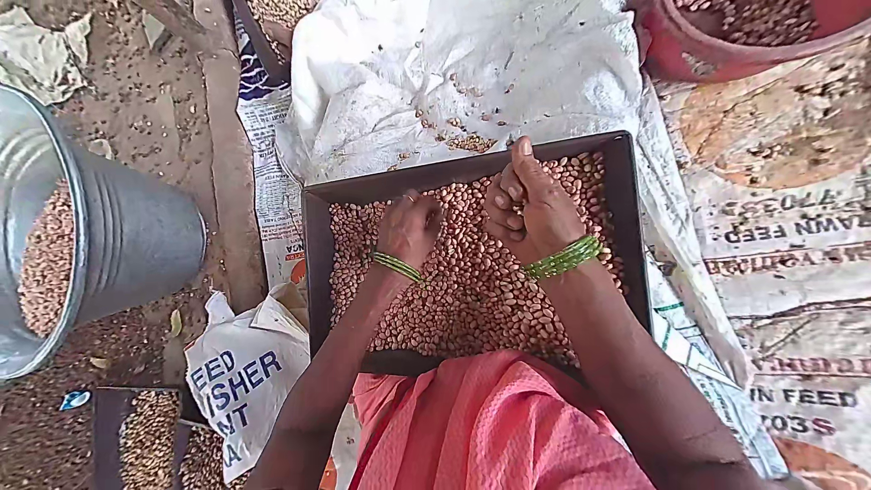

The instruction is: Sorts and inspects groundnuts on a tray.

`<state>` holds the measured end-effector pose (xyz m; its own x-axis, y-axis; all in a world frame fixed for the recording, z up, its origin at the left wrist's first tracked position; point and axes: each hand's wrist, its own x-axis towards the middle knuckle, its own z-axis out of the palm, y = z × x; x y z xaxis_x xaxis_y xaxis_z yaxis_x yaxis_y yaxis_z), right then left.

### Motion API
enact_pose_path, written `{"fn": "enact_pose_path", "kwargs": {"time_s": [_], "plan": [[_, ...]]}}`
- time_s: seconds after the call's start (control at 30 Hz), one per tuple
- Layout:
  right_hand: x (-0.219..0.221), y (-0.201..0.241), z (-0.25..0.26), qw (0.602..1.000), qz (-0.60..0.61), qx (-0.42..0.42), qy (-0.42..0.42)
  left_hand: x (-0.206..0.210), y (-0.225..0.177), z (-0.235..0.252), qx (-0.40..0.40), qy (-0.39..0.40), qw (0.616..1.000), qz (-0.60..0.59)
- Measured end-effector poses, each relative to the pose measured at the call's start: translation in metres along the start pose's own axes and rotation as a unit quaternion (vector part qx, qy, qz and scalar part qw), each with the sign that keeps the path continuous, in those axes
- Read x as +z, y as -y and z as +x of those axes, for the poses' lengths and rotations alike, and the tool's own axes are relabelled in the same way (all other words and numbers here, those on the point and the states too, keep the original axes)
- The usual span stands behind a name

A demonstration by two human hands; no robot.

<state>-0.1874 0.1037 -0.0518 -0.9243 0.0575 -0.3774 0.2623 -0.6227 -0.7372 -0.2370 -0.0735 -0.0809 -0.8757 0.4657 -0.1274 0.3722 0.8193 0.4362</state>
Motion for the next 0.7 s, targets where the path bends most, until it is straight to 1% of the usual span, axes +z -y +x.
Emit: {"fn": "enact_pose_path", "kwargs": {"time_s": [0.03,0.1,0.13,0.17,0.2,0.23,0.3,0.33,0.37,0.43,0.5,0.63,0.67,0.7], "plan": [[0.000,-0.003,0.001,0.999,-0.017,0.020,-0.027,-0.008,-0.002,-0.002,0.012,-0.036,0.999,-0.039],[0.002,-0.012,0.003,0.995,-0.042,0.068,-0.062,-0.022,-0.012,-0.011,0.081,-0.124,0.981,-0.125],[0.002,-0.015,0.004,0.994,-0.046,0.083,-0.055,-0.028,-0.017,-0.015,0.120,-0.152,0.968,-0.159],[0.001,-0.016,0.005,0.994,-0.044,0.091,-0.040,-0.032,-0.021,-0.019,0.142,-0.160,0.961,-0.173],[0.000,-0.016,0.005,0.995,-0.034,0.092,-0.020,-0.033,-0.022,-0.024,0.147,-0.153,0.963,-0.168],[0.000,-0.015,0.005,0.996,-0.020,0.090,-0.007,-0.031,-0.021,-0.029,0.135,-0.131,0.971,-0.150],[0.001,-0.010,0.004,0.997,0.012,0.075,-0.010,-0.017,-0.016,-0.039,0.088,-0.040,0.990,-0.100],[0.001,-0.007,0.003,0.997,0.025,0.066,-0.022,-0.007,-0.013,-0.043,0.071,0.008,0.995,-0.072],[0.000,-0.005,0.004,0.997,0.035,0.056,-0.028,0.004,-0.009,-0.045,0.069,0.037,0.996,-0.039],[-0.002,-0.004,0.004,0.998,0.045,0.046,-0.029,0.024,-0.002,-0.050,0.077,0.043,0.996,0.008],[-0.003,-0.004,0.005,0.998,0.042,0.039,-0.022,0.029,-0.001,-0.050,0.070,0.036,0.997,0.019],[0.003,-0.008,0.001,0.998,0.000,0.049,-0.031,0.013,-0.002,-0.048,0.007,0.042,0.999,0.013],[0.003,-0.010,-0.001,0.998,-0.020,0.056,-0.038,0.006,-0.004,-0.048,-0.008,0.034,0.999,0.009],[0.005,-0.012,0.000,0.996,-0.045,0.060,-0.045,-0.002,-0.006,-0.049,-0.013,0.007,1.000,0.000]]}}
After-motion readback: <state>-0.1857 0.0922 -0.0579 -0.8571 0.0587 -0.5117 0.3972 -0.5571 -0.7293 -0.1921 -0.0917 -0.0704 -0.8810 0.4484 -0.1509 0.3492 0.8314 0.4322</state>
